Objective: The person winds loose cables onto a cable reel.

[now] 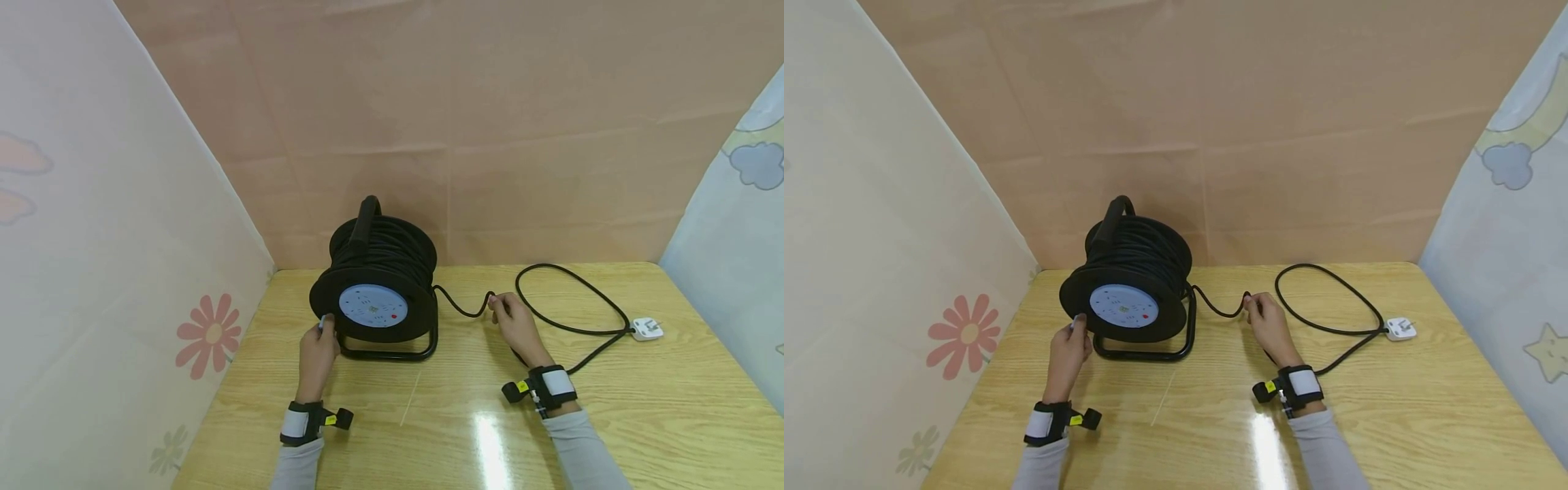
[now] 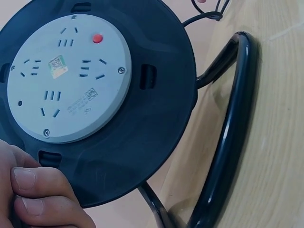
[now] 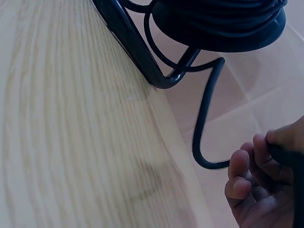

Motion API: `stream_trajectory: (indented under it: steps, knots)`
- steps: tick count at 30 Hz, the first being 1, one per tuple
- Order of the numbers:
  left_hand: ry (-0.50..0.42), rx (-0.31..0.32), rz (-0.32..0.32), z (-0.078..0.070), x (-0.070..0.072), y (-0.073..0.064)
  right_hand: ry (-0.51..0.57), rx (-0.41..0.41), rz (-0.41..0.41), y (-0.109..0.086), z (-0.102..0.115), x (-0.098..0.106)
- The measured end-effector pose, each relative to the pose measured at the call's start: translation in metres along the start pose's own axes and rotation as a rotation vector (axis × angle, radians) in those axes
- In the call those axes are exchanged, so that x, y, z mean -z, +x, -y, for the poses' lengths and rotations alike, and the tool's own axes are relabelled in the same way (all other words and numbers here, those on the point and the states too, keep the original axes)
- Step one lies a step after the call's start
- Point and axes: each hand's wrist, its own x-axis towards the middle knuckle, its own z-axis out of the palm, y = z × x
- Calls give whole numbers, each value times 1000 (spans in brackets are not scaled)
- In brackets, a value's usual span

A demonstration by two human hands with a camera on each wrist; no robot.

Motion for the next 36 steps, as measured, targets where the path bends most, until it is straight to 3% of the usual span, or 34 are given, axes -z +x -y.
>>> stream_trajectory:
  steps: [10,28,36]
  knots:
    - [-21,5,-2,-10,6,2,-17,-10,15,0,-1,4]
    - [-76,-58,-13,-28,12,6,5,-22,13,-2,4,6]
    - [-105,-51,-20,-38,13,7,1,-32,21,-2,5,6]
